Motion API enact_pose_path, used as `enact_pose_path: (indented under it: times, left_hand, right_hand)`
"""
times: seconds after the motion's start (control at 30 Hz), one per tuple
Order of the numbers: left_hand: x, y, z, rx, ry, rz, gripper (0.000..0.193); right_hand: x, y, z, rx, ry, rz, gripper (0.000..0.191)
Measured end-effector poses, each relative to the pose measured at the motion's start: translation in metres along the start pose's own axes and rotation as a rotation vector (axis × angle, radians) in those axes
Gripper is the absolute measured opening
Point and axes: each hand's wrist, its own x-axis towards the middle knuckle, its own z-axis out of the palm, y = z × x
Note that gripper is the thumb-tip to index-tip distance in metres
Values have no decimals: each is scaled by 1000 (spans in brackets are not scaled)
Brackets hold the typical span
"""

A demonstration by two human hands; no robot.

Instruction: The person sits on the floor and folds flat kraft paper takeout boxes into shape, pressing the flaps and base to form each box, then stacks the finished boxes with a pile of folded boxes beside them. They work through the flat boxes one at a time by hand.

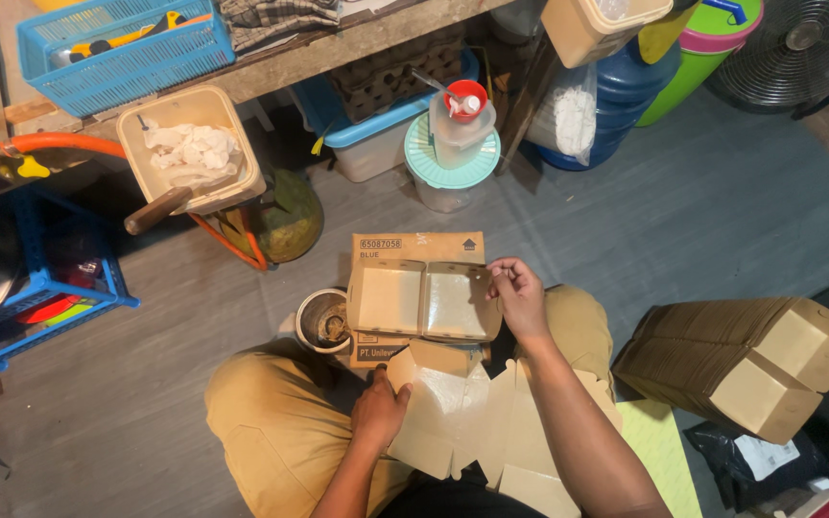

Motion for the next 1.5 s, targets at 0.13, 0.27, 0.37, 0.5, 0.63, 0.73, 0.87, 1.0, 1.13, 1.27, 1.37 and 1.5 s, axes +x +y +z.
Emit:
enact_pose_path:
  times: [0.13,0.27,0.37,0.5,0.63,0.73,0.87,1.0,1.13,1.27,1.37,1.5]
  left_hand:
    - [0,0,0,1,3,4,68]
    - [1,0,0,13,1,5,67]
    - [1,0,0,14,10,5,70]
    - [1,0,0,2,2,3,66]
    - [0,1,0,4,5,6,63]
    - [0,0,0,0,8,12,63]
    - [-1,0,-1,-13,13,22,67]
    - [-1,1,-1,-9,6,11,67]
    - [-1,1,-1,-21,12,18,68]
    - [-2,0,0,-51,52,73,72]
    - [-2,0,0,-72,42,58,71]
    - [-2,1,-1,-68,38,60,67]
  right_hand:
    - [0,0,0,14,-3,-8,10]
    - [1,0,0,30,-7,-15,9]
    - [1,0,0,38,-1,-9,7]
    - [1,0,0,37,4,-11,5]
    - [1,0,1,6,14,1,5]
    - [0,-2,1,-15,19,12,5]
    - [0,-3,2,9,13,16,4]
    - [0,-3,2,-6,11,2,4]
    - [0,-4,2,-1,8,-8,5]
    - [0,-4,2,-12,15,3,6]
    - [0,-5,2,-6,19,5,6]
    - [0,-5,3,6,12,-1,6]
